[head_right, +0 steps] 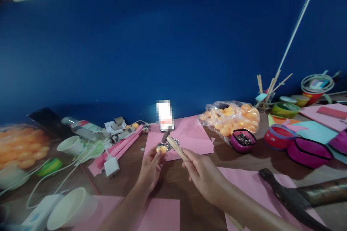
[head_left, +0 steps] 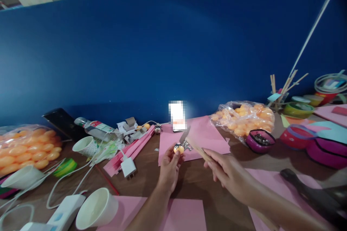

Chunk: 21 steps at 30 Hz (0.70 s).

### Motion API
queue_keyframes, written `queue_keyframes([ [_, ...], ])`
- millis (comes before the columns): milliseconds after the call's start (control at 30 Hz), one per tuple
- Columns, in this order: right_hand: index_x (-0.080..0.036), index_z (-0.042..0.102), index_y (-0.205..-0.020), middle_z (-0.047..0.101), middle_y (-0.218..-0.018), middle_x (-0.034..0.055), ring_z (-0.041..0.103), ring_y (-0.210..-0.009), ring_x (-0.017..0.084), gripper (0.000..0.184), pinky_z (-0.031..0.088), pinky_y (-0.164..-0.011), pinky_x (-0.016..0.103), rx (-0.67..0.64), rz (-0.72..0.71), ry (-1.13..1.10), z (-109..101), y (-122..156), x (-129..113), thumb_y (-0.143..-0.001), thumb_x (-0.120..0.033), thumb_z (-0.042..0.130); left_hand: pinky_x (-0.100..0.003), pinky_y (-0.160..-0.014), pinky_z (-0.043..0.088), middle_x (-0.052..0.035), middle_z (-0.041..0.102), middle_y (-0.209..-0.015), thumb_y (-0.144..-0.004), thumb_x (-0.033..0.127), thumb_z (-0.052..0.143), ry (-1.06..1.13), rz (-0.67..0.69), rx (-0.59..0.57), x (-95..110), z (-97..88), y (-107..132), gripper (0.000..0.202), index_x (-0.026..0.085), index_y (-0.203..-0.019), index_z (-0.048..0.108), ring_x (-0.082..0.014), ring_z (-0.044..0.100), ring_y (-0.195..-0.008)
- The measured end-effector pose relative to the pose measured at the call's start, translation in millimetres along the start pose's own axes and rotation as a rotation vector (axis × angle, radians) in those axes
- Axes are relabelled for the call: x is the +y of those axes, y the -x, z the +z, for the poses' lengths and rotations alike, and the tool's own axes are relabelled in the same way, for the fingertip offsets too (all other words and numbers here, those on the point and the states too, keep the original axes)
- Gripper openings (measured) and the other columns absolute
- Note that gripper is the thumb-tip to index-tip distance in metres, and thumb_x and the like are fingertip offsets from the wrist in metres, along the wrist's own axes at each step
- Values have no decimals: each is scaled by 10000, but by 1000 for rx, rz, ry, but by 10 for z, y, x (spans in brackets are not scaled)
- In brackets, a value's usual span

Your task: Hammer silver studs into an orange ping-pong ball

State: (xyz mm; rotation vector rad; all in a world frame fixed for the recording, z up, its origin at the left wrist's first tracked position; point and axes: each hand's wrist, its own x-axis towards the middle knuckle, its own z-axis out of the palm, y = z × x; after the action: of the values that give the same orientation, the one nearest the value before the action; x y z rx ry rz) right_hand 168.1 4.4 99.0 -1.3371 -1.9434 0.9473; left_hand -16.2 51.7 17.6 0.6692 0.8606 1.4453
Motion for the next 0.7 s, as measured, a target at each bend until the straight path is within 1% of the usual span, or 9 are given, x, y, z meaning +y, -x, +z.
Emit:
queue_keyframes([
  [100, -185, 492, -1101, 585, -713, 8, 492, -474, 74, 313, 364, -448, 184, 28, 6, -15, 3, -7, -5, -872, -277, 300, -185, -659, 465, -36, 620, -895, -669, 253, 661, 2, -7, -5, -6, -5, -3, 413, 197, -1063, 554, -76, 590, -687],
  [200, -186, 490, -1111, 589, -715, 8, 486, -456, 70, 320, 364, -441, 184, -14, 17, -18, 7, -14, -7, -873, -280, 299, -184, -665, 466, -38, 626, -895, -679, 264, 652, 1, -21, 15, -14, -14, -3, 422, 198, -1082, 549, -77, 592, -693],
  [300, -191, 495, -1089, 592, -735, 10, 494, -482, 75, 315, 370, -445, 181, 19, 16, -40, 16, -18, 3, -878, -291, 283, -183, -674, 463, -32, 630, -860, -685, 272, 645, 10, -17, 16, -21, -16, 0, 404, 198, -1072, 558, -78, 591, -702],
  [367, -193, 496, -1073, 594, -735, 8, 498, -488, 78, 306, 372, -446, 182, 36, 18, -40, 21, -18, 14, -878, -297, 284, -185, -679, 462, -25, 630, -835, -677, 276, 651, 17, -14, 23, -23, -13, 3, 379, 197, -1040, 576, -79, 589, -705],
  [500, -185, 510, -1047, 589, -720, 5, 506, -477, 77, 298, 373, -440, 182, -21, 30, -12, 20, -15, 18, -872, -298, 296, -200, -674, 463, -23, 625, -832, -669, 295, 653, 7, -16, 52, -29, -5, 1, 308, 186, -953, 608, -83, 584, -701],
  [633, -182, 496, -1061, 588, -763, 15, 507, -489, 77, 312, 381, -440, 184, 30, 37, -25, 25, -11, 11, -876, -312, 280, -212, -657, 463, -23, 617, -824, -677, 309, 641, 3, 2, 36, -39, -9, -8, 251, 168, -882, 614, -95, 583, -698],
  [700, -187, 503, -1043, 586, -740, 6, 499, -476, 73, 295, 376, -434, 181, 0, 30, -25, 32, -10, 11, -874, -306, 292, -214, -664, 462, -26, 615, -823, -683, 312, 635, 6, 6, 33, -42, -15, -10, 248, 164, -880, 612, -96, 581, -703],
])
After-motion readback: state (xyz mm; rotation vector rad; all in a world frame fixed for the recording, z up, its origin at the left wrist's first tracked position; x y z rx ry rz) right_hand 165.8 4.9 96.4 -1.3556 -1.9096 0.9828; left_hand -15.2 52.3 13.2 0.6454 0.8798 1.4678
